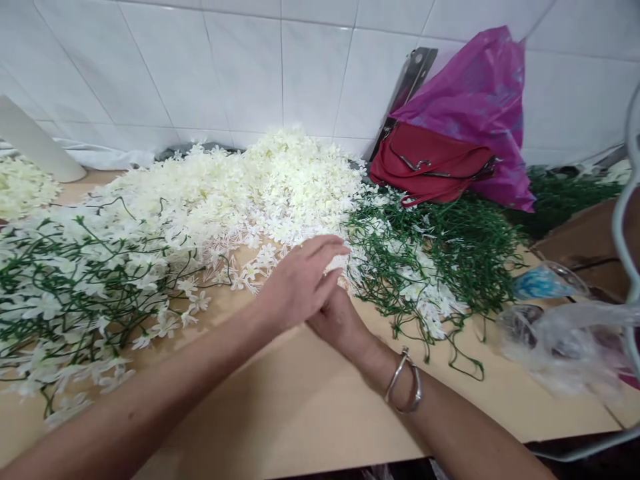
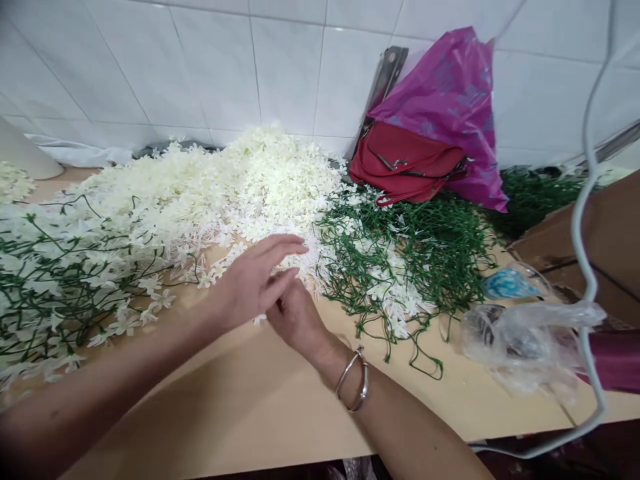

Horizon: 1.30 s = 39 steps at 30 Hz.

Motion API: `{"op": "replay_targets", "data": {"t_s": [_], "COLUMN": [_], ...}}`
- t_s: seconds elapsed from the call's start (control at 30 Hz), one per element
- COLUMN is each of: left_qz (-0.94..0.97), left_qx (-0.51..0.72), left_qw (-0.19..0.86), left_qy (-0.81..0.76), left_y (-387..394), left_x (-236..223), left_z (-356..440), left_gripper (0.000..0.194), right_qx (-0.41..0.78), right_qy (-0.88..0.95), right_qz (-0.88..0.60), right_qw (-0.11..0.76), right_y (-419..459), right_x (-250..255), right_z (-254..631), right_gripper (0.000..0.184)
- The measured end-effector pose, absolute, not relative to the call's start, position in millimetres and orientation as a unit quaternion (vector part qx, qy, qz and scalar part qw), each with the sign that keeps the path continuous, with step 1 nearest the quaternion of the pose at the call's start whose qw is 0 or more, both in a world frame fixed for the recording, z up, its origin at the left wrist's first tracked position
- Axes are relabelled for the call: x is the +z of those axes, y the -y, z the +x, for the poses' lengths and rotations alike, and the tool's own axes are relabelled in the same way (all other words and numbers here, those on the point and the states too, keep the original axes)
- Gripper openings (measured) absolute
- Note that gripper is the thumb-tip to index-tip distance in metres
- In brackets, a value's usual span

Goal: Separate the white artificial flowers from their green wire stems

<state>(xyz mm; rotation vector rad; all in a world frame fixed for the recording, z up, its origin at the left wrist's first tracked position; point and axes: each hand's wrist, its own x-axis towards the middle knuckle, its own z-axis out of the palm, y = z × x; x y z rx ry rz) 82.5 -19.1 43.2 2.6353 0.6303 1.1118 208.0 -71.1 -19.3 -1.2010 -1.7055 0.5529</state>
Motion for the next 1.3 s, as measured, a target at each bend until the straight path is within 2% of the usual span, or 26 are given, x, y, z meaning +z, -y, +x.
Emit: {"op": "replay_targets", "data": {"t_s": [0.1, 0.23, 0.27, 0.43, 0.63, 0.83, 0.97, 1.1, 1.3], "left_qz": [0.902, 0.939, 0.945, 0.947, 0.856, 0.758, 0.722, 0.723, 0.733], "left_qx": [0.352, 0.249, 0.223, 0.213, 0.394, 0.443, 0.410, 0.416, 0.429], "left_qw": [0.126, 0.127, 0.121, 0.103, 0.165, 0.115, 0.159, 0.223, 0.244], "left_qy": [-0.215, -0.199, -0.204, -0.219, -0.292, -0.464, -0.534, -0.504, -0.467], "left_y": [-20.0, -50.3, -53.3, -61.0, -57.7, -26.7, -3.3, 25.1, 42.6], "left_x": [45.6, 38.1, 36.7, 44.7, 66.1, 54.2, 38.3, 26.4, 19.5], "left_z": [112.7, 159.7, 169.6, 179.8, 114.7, 42.2, 8.0, -3.7, -1.0], "left_gripper": [0.036, 0.065, 0.067, 0.021, 0.006, 0.008, 0.018, 0.021, 0.021], "right_qx": [0.222, 0.220, 0.221, 0.223, 0.230, 0.211, 0.248, 0.236, 0.153], "right_qy": [0.716, 0.727, 0.729, 0.724, 0.727, 0.710, 0.610, 0.518, 0.499], "right_qz": [-0.477, -0.464, -0.463, -0.470, -0.466, -0.493, -0.546, -0.563, -0.566], "right_qw": [0.459, 0.456, 0.453, 0.453, 0.449, 0.457, 0.518, 0.599, 0.638], "right_y": [74.7, 75.3, 74.5, 71.0, 71.0, 72.1, 67.7, 55.9, 49.9], "right_x": [-17.1, -16.6, -16.9, -17.6, -17.2, -7.6, 0.9, -1.7, 0.4], "right_z": [208.3, 209.8, 210.3, 213.2, 214.7, 218.9, 230.1, 247.9, 259.9], "right_gripper": [0.017, 0.016, 0.017, 0.018, 0.019, 0.018, 0.010, 0.006, 0.012]}}
